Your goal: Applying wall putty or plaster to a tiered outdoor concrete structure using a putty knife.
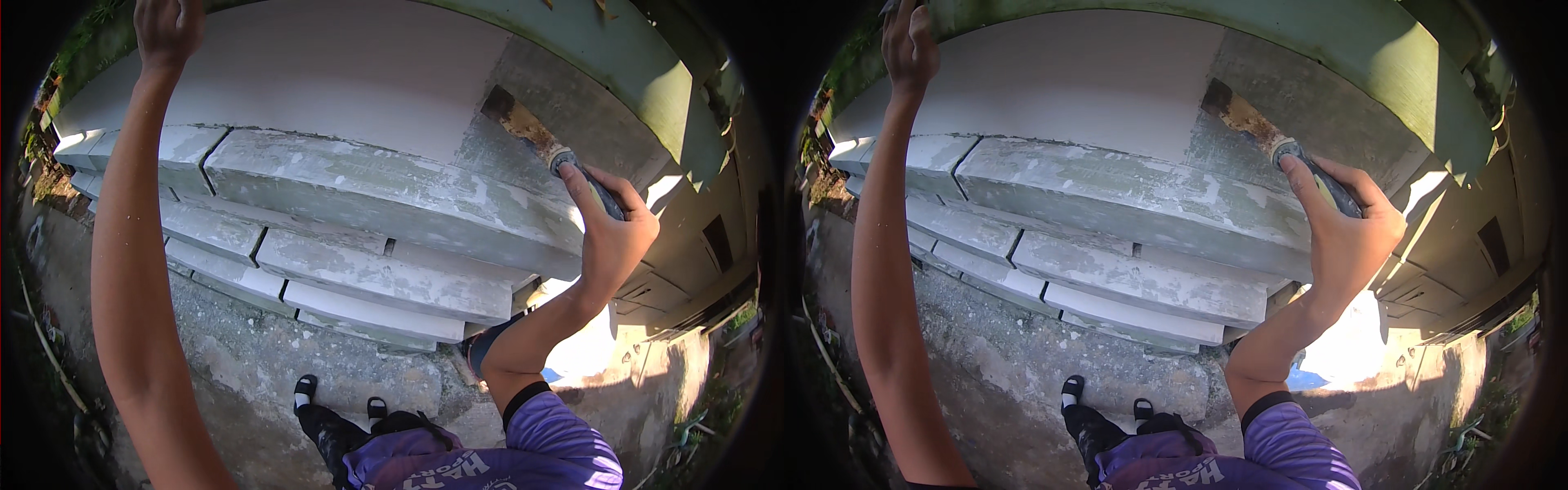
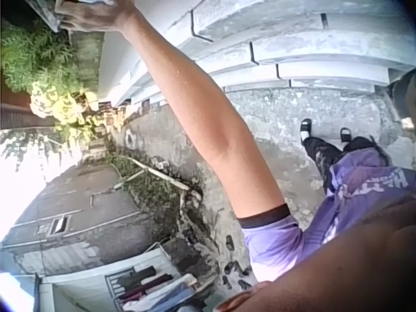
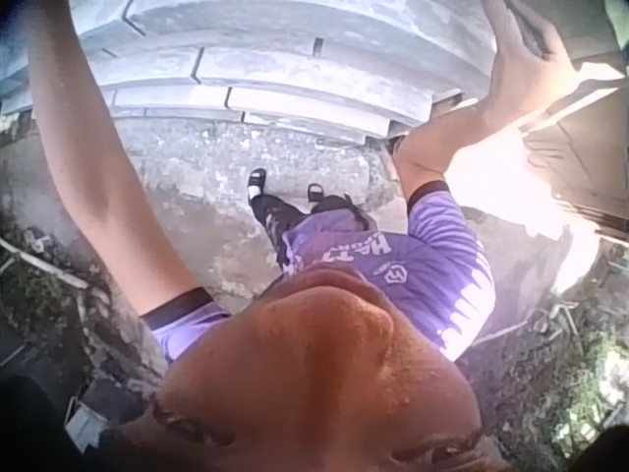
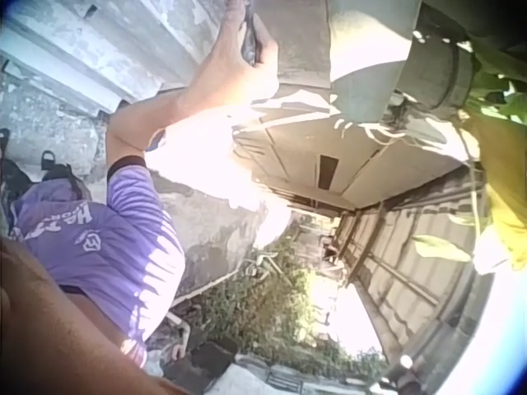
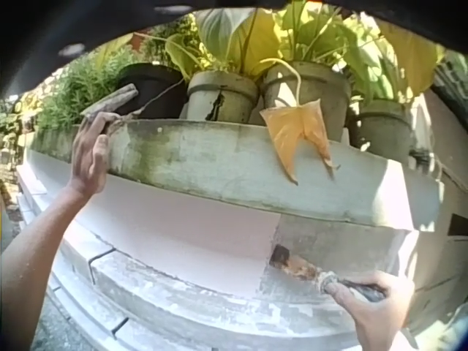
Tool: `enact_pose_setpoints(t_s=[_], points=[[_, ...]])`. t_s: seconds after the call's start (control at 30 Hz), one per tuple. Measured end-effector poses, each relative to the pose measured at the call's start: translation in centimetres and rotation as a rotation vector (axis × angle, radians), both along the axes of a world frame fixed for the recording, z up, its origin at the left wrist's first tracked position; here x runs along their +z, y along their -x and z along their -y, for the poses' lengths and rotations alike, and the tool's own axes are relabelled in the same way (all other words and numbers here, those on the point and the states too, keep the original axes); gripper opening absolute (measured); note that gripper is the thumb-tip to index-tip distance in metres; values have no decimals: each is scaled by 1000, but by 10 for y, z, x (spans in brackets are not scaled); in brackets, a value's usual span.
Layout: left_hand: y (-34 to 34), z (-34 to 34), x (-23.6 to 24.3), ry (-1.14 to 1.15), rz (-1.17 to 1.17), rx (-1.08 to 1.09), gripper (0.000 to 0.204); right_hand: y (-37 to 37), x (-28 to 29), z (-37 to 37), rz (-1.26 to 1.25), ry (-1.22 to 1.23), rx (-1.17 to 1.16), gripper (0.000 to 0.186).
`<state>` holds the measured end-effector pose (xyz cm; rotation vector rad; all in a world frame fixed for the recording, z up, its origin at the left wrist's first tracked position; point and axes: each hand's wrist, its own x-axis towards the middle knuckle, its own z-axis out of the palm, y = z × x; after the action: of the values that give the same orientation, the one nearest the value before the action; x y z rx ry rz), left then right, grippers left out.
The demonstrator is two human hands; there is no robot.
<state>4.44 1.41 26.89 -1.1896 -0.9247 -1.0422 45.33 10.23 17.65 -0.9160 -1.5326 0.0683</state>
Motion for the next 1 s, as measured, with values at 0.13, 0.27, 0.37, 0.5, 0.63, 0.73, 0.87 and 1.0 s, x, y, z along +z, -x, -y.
enact_pose_setpoints(t_s=[0.13,0.27,0.37,0.5,0.63,0.73,0.87,1.0], points=[[4,-1,0,13,22,33,48,4,-3,0,-27,-3,-64,28],[6,-3,-3,-8,17,29,48,10,-9,-5,16,41,-32,31],[2,-4,1,-2,17,10,47,-15,-11,2,-94,-3,9,31],[-1,0,0,4,2,15,47,9,-11,-12,1,64,-13,29],[-5,1,-2,23,37,25,47,-2,-16,-1,53,68,-34,29],[-6,-1,3,20,47,30,47,-17,-14,3,-147,-7,12,29],[-2,-2,-2,-26,31,25,47,11,-18,-8,2,91,-19,27],[-2,-1,0,10,5,22,48,-17,-26,3,-30,54,32,30]])
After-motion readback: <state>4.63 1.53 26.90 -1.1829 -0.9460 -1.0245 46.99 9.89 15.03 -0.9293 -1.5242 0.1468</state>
